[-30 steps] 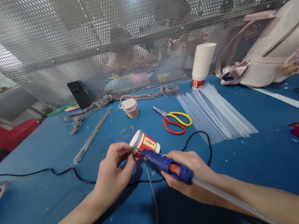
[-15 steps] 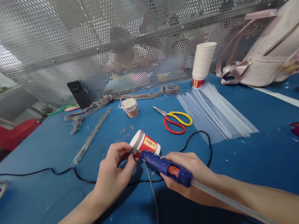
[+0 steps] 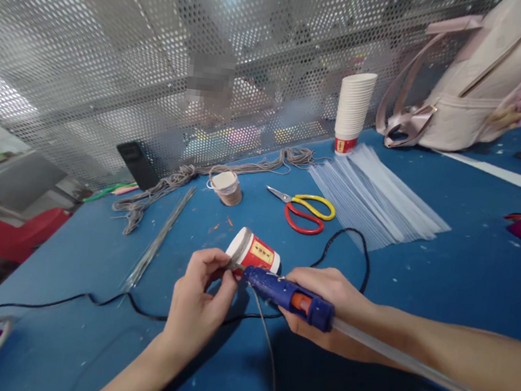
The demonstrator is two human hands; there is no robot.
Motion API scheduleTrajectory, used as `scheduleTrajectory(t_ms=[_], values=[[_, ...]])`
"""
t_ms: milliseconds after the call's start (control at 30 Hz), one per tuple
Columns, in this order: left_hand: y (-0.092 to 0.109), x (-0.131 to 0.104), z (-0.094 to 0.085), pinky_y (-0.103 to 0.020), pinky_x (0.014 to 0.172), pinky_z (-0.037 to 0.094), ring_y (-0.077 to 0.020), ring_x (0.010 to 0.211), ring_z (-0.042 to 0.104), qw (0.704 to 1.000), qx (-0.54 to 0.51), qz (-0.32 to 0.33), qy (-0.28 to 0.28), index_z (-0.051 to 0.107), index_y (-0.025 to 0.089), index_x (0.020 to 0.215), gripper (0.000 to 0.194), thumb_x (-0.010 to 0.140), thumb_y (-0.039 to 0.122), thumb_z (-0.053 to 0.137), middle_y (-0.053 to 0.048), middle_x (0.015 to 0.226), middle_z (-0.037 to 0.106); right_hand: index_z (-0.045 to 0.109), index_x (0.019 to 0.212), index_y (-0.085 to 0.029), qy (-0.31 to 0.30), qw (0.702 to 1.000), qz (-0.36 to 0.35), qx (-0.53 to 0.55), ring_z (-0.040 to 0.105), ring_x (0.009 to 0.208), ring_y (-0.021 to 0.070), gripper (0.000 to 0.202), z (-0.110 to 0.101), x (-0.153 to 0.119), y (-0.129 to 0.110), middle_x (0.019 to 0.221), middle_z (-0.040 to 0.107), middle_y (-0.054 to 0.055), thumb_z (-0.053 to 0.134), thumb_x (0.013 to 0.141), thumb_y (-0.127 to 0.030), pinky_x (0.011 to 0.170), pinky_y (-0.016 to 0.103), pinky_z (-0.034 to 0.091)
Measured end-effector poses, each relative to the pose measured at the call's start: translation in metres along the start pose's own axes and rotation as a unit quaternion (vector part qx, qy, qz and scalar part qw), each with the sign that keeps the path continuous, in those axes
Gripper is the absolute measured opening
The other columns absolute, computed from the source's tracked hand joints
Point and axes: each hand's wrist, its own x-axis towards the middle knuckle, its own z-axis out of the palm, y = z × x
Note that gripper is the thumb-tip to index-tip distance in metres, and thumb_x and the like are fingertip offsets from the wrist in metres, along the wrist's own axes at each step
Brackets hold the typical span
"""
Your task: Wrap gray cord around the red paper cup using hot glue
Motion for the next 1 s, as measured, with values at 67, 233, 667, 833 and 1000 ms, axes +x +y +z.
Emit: scheduleTrajectory(t_ms=[67,233,667,833,1000], values=[[0.000,0.000,0.000,-0.014,0.063,0.056,-0.0079,0.064,0.070,1.000,-0.004,-0.001,-0.001,0.051,0.021,0.090,0.017,0.078,0.010,0.054,0.004,0.073,0.070,0.052,0.075,-0.018,0.006,1.000,-0.001,0.002,0.041,0.051,0.0078,0.005,0.000,0.000,0.002,0.061,0.051,-0.004,0.056,0.075,-0.016,0.050,0.020,0.033],[-0.003,-0.001,-0.001,-0.016,0.064,0.056,-0.0080,0.063,0.069,1.000,-0.008,-0.013,-0.006,0.050,0.021,0.091,0.017,0.078,0.011,0.055,0.004,0.072,0.069,0.053,0.073,-0.017,0.035,0.999,0.010,0.010,0.037,0.051,0.0073,0.006,-0.001,0.000,0.007,0.061,0.049,-0.004,0.058,0.076,-0.019,0.049,0.020,0.031],[-0.002,0.002,-0.004,-0.019,0.069,0.056,-0.0104,0.071,0.069,0.999,0.011,-0.010,-0.049,0.059,0.018,0.109,0.027,0.083,0.015,0.052,0.000,0.085,0.071,0.053,0.078,-0.017,0.021,1.000,-0.012,0.002,0.043,0.054,0.0080,0.005,0.000,-0.001,0.003,0.066,0.053,-0.003,0.058,0.075,-0.016,0.052,0.019,0.034],[-0.002,0.003,-0.006,-0.021,0.067,0.056,-0.0118,0.069,0.068,0.998,0.009,-0.019,-0.054,0.062,0.017,0.101,0.020,0.083,0.019,0.054,-0.001,0.082,0.072,0.050,0.071,-0.018,0.044,0.999,0.012,0.021,0.039,0.051,0.0069,0.010,-0.002,0.000,0.005,0.061,0.050,-0.004,0.059,0.076,-0.018,0.050,0.019,0.032],[0.006,0.008,-0.005,-0.023,0.066,0.056,-0.0132,0.069,0.068,0.998,0.019,-0.029,-0.053,0.065,0.017,0.094,0.018,0.081,0.019,0.052,-0.002,0.079,0.072,0.052,0.075,-0.018,0.012,1.000,0.004,0.006,0.043,0.054,0.0079,0.005,-0.002,-0.001,0.003,0.064,0.053,-0.003,0.057,0.075,-0.016,0.052,0.019,0.034]])
